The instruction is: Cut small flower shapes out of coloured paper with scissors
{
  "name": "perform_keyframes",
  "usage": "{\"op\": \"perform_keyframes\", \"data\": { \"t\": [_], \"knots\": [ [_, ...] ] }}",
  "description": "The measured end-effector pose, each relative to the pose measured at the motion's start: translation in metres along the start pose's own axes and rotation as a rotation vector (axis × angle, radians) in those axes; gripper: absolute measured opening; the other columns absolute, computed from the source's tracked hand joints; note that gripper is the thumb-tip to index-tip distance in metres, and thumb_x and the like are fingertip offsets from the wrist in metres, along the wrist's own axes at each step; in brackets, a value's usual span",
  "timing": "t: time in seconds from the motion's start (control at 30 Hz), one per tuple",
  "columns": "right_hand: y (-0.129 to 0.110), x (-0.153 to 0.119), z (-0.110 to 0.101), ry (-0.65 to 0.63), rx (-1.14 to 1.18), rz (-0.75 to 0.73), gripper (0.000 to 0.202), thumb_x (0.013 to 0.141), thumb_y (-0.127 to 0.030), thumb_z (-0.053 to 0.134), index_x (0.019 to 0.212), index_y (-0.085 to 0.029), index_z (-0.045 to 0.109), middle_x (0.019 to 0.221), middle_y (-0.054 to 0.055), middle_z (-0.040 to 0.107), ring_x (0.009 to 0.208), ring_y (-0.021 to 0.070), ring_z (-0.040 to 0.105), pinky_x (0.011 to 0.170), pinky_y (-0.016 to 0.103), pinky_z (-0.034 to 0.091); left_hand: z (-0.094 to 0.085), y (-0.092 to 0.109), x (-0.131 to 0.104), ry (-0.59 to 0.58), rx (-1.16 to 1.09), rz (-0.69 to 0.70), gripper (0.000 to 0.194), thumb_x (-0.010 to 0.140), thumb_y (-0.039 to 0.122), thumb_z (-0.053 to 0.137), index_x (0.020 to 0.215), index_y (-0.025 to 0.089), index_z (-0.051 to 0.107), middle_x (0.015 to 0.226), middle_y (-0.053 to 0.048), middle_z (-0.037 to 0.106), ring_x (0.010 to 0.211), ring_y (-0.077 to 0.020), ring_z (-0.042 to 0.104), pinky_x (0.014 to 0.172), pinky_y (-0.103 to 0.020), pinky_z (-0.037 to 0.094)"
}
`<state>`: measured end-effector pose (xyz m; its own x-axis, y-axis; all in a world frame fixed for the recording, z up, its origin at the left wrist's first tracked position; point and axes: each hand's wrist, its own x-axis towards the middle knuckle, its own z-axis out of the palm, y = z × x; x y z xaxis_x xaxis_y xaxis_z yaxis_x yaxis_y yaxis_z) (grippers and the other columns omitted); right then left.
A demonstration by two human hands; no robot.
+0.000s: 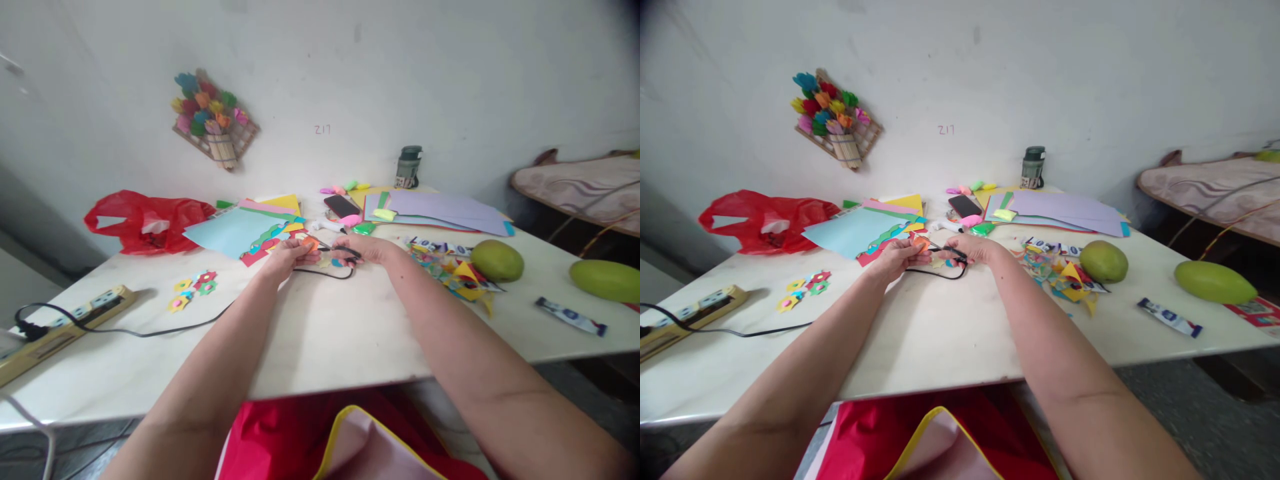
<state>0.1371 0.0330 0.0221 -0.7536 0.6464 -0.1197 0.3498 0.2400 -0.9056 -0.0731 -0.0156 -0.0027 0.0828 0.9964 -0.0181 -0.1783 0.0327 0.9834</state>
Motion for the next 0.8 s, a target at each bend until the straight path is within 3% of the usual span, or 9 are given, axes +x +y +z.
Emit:
{"op": "perform_keyframes", "data": {
  "t": [0.27, 0.8],
  "knots": [
    [-0.0033, -0.0008, 0.0017, 0.01, -0.013, 0.038, 0.028, 0.074, -0.038, 0.067, 0.069, -0.014, 0.053, 0.051, -0.002, 0.054, 0.038, 0.0037, 0.04, 0.035, 0.018, 0.023, -0.0017, -0.0007, 0.0001, -0.011, 0.011, -0.003, 0.017, 0.071, 0.023, 0.073, 0.075, 0.009, 0.065, 0.074, -0.011, 0.072, 0.069, -0.0207, 0.07, 0.073, -0.032, 0.056],
    [-0.0096, -0.0032, 0.0053, 0.046, -0.042, 0.045, 0.02, 0.075, -0.027, 0.067, 0.069, -0.014, 0.052, 0.051, -0.004, 0.052, 0.04, 0.004, 0.042, 0.038, 0.018, 0.028, 0.0011, 0.0015, -0.002, -0.006, -0.014, -0.023, 0.01, 0.077, 0.019, 0.065, 0.073, 0.009, 0.064, 0.068, -0.01, 0.071, 0.065, -0.0196, 0.07, 0.072, -0.032, 0.057]
  ]
}}
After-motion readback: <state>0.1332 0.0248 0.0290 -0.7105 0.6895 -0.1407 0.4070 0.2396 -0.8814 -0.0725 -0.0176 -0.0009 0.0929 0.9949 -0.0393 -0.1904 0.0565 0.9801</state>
